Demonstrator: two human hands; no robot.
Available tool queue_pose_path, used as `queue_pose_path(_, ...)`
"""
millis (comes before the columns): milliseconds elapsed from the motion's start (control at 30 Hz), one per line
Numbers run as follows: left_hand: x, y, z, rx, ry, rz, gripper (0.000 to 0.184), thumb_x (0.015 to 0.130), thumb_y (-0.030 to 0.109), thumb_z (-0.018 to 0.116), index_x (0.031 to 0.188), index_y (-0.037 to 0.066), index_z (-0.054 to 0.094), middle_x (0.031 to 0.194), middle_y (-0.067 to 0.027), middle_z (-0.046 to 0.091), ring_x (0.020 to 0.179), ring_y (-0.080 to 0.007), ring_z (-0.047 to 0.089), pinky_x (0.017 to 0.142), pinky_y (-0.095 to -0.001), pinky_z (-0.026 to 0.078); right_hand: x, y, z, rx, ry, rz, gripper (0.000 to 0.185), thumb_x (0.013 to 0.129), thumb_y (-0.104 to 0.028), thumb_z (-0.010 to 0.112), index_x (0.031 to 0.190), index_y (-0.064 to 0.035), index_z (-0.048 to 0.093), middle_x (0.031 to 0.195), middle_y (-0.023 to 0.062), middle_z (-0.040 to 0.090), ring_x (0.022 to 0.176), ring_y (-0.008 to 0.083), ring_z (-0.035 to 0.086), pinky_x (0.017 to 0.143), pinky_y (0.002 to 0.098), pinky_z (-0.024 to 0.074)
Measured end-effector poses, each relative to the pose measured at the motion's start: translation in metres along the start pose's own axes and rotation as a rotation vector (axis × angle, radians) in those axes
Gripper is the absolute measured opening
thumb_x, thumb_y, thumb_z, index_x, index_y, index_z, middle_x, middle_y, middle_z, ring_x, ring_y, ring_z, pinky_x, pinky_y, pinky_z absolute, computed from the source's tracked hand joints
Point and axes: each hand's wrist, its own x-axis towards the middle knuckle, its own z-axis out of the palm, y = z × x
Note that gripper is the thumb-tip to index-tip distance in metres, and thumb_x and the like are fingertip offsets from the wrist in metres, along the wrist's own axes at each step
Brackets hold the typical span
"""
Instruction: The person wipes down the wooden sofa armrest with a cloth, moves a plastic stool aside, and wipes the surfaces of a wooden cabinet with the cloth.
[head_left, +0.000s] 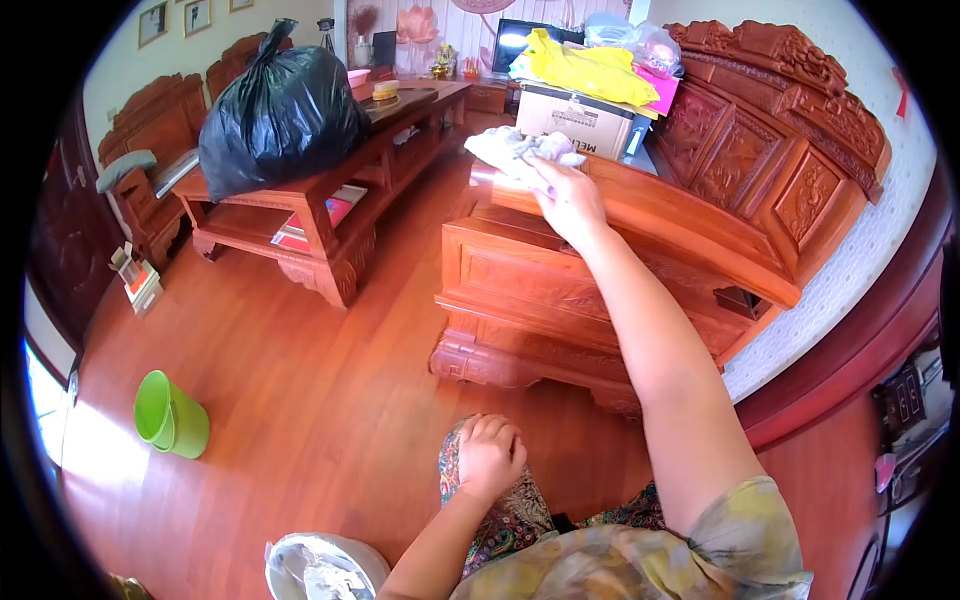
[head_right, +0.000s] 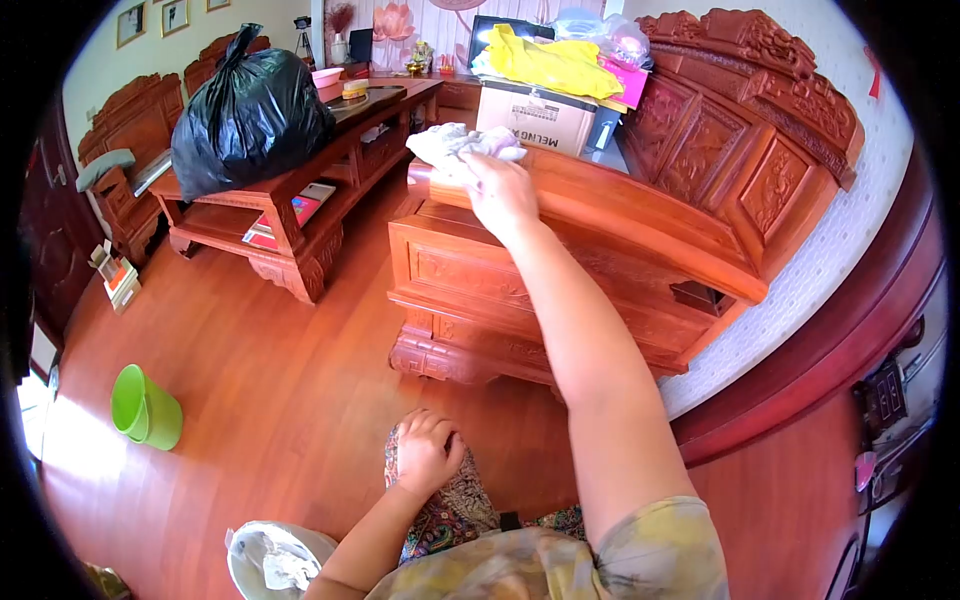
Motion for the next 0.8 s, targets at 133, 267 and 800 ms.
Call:
queue_pose_path(133, 0.003, 0.0, 0.001, -0.049, -0.028, -0.002, 0.01, 0.067, 0.013, 0.059, 0.074, 0.007, 0.059, 0.079, -0.0075, 0.059, 0.083, -0.0259, 0.056, 0.084, -0.0406, 0.039, -0.039, -0.015, -0.04, 0.331, -0.091, 0.303, 0.028, 0.081, -0.018, 0.059, 0.107, -0.008, 0.057, 0.092, 0.0092, 0.063, 0.079, 0.0207, 0.06, 0.072, 0.0293, 0.0464)
queue_pose_path(267, 0.009, -0.001, -0.008, -0.203, -0.054, -0.078, 0.016, 0.071, 0.013, 0.059, 0.084, 0.004, 0.061, 0.085, -0.0093, 0.059, 0.085, -0.0252, 0.055, 0.085, -0.0374, 0.04, -0.079, -0.04, -0.07, 1.158, 0.005, 0.903, 0.027, 0.087, -0.024, 0.054, 0.103, -0.0018, 0.058, 0.09, 0.0034, 0.061, 0.079, 0.0086, 0.055, 0.071, 0.0238, 0.0435)
queue_pose_path(800, 0.071, 0.043, -0.003, -1.07, -0.134, -0.348, 0.087, 0.078, 0.002, 0.062, 0.138, 0.01, 0.0, 0.131, -0.014, 0.034, 0.12, -0.0216, 0.036, 0.099, -0.0339, 0.032, -0.183, -0.044, -0.081, 2.168, -0.153, 1.298, 0.037, 0.092, -0.032, 0.041, 0.112, -0.0027, 0.052, 0.104, 0.0105, 0.06, 0.096, 0.0224, 0.057, 0.088, 0.0365, 0.044)
